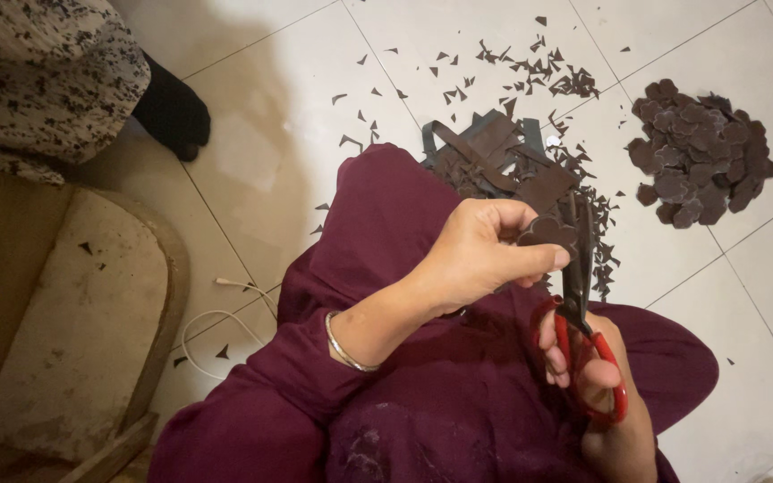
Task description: The person sits on the floor and uses red-handled scissors to cut cloud-shaped pieces from a dark brown sheet. They repeatedly trim the edges of each piece and place the finished shapes into a growing pile on the floor.
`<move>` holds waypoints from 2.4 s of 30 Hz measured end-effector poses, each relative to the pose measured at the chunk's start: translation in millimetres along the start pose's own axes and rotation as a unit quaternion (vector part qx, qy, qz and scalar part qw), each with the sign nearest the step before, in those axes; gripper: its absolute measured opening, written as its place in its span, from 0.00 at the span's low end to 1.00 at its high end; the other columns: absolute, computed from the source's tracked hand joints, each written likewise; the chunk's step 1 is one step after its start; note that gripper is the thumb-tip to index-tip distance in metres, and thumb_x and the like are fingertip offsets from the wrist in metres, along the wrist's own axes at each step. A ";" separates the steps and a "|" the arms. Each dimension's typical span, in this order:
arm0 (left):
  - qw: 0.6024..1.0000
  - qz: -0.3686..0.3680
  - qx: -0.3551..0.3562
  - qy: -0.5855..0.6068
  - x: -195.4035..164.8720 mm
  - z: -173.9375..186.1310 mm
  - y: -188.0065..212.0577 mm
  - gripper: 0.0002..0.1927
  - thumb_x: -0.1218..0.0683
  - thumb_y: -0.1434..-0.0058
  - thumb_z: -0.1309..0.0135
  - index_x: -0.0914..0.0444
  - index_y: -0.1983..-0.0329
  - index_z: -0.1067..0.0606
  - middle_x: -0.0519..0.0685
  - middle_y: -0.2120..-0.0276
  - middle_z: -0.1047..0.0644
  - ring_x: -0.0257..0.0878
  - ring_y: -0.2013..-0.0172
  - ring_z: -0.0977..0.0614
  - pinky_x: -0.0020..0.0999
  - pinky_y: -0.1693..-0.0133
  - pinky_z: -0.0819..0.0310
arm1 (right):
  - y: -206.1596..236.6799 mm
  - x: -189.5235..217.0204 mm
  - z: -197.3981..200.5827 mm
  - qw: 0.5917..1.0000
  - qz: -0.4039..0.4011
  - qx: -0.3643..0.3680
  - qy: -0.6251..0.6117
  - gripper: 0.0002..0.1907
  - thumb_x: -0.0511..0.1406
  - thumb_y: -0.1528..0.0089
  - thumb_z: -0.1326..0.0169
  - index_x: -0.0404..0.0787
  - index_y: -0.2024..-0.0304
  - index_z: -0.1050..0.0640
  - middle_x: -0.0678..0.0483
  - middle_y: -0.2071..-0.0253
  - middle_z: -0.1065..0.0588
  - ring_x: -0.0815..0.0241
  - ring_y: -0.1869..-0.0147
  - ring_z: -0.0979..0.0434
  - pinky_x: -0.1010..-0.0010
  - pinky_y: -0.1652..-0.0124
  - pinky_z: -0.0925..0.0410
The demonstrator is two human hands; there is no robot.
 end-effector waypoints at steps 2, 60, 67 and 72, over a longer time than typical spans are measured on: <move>1.000 -0.001 0.000 0.007 1.5 0.5 -0.4 0.06 0.61 0.39 0.36 0.67 0.67 0.23 0.44 0.76 0.23 0.28 0.75 0.24 0.22 0.73 0.30 | -6.1 13.6 -17.6 0.997 0.026 0.069 -0.013 0.56 0.81 0.64 0.60 0.37 0.69 0.30 0.62 0.77 0.39 0.71 0.74 0.41 0.78 0.74 0.45; 0.974 0.164 -0.129 0.090 181.0 60.4 -25.1 0.16 0.66 0.41 0.42 0.67 0.48 0.22 0.49 0.59 0.18 0.36 0.62 0.16 0.28 0.61 0.20 | -134.0 -161.6 19.8 0.967 -0.039 -0.029 -0.249 0.08 0.30 0.36 0.44 0.30 0.55 0.22 0.49 0.64 0.21 0.65 0.66 0.20 0.76 0.64 0.25; 0.777 -0.043 -0.117 -0.617 119.2 75.0 -18.2 0.24 0.61 0.50 0.39 0.60 0.47 0.20 0.56 0.42 0.26 0.60 0.36 0.34 0.65 0.36 0.49 | -147.3 -180.2 15.0 0.950 -0.084 -0.064 -0.293 0.04 0.31 0.36 0.44 0.35 0.60 0.23 0.48 0.65 0.21 0.62 0.67 0.20 0.72 0.63 0.23; 0.673 -0.080 -0.034 -0.734 136.7 69.4 -6.7 0.24 0.52 0.45 0.40 0.61 0.45 0.22 0.59 0.31 0.38 0.60 0.27 0.47 0.67 0.30 0.61 | -154.2 -206.9 1.3 0.859 -0.187 -0.084 -0.470 0.04 0.31 0.38 0.41 0.42 0.64 0.24 0.49 0.62 0.20 0.64 0.65 0.19 0.72 0.60 0.22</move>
Point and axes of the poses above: each hand's wrist, its own y-axis away from the middle knuckle, its own z-axis out of the back of the hand, x = y × z, the point moved 10 cm from there along -y, towards the middle knuckle
